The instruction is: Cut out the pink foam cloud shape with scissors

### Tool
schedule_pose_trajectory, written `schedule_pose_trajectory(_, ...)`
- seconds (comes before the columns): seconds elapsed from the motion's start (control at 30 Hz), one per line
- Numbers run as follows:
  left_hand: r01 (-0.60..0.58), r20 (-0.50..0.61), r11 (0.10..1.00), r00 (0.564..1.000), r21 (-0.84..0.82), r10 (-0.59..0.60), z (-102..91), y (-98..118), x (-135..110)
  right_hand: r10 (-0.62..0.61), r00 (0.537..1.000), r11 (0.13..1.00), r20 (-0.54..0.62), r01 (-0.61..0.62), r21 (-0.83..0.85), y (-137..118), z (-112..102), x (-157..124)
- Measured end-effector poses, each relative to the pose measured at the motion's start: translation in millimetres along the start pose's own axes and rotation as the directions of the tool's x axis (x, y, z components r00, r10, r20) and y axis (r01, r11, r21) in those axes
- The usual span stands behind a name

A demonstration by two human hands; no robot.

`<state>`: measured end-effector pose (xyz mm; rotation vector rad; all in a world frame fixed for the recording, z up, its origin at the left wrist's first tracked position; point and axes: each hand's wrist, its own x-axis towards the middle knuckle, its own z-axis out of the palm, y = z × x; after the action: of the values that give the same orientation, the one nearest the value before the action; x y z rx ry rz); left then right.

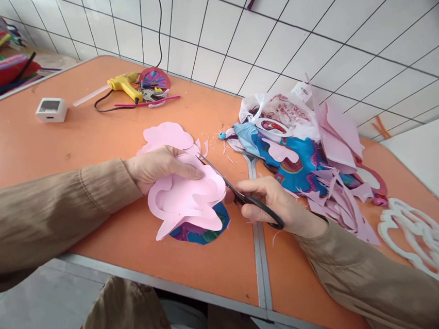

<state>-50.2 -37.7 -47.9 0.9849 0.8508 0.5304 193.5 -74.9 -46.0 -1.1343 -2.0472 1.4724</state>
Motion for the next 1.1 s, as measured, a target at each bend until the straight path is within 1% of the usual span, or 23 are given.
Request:
schedule_pose_trajectory(0.17, 0.015, -0.013, 1.000, 1.000, -0.019, -0.016, 0.9, -0.7, -0.2, -0.014, 0.999, 1.000, -0.032, 0.015, 0.020, 8.4, 2.0, -0.1)
schedule_pose_trajectory(0.27, 0.026, -0.033, 0.999, 0.999, -0.018, -0.027, 1.6, -0.9, 0.0, 0.003, 0.999, 1.000, -0.045, -0.002, 0.027, 10.5, 3.0, -0.7)
schedule_pose_trajectory(0.37, 0.034, -0.047, 0.999, 0.998, -0.023, -0.035, 2.7, -0.3, -0.2, 0.016, 0.999, 0.999, -0.045, -0.014, 0.043, 10.8, 3.4, -1.3)
schedule_pose_trajectory(0.53, 0.033, -0.052, 0.999, 0.998, -0.035, -0.035, 3.9, 0.4, -1.0, -0.014, 0.999, 0.997, -0.031, 0.016, 0.071, 11.9, 2.7, -1.6)
schedule_pose_trajectory(0.8, 0.019, -0.030, 0.997, 0.999, -0.071, -0.021, 2.5, -0.3, 0.4, 0.017, 1.000, 0.998, -0.020, -0.016, 0.055, 13.1, 0.9, -2.9)
schedule_pose_trajectory(0.93, 0.012, 0.014, 0.996, 1.000, -0.083, -0.011, -0.2, -1.2, 1.5, 0.002, 1.000, 0.999, -0.030, 0.000, 0.045, 13.5, 0.8, -4.0)
schedule_pose_trajectory(1.1, 0.015, 0.014, 0.996, 1.000, -0.092, -0.014, -0.7, -1.4, 2.5, -0.027, 0.999, 0.999, -0.034, 0.028, 0.019, 12.6, 0.8, -3.1)
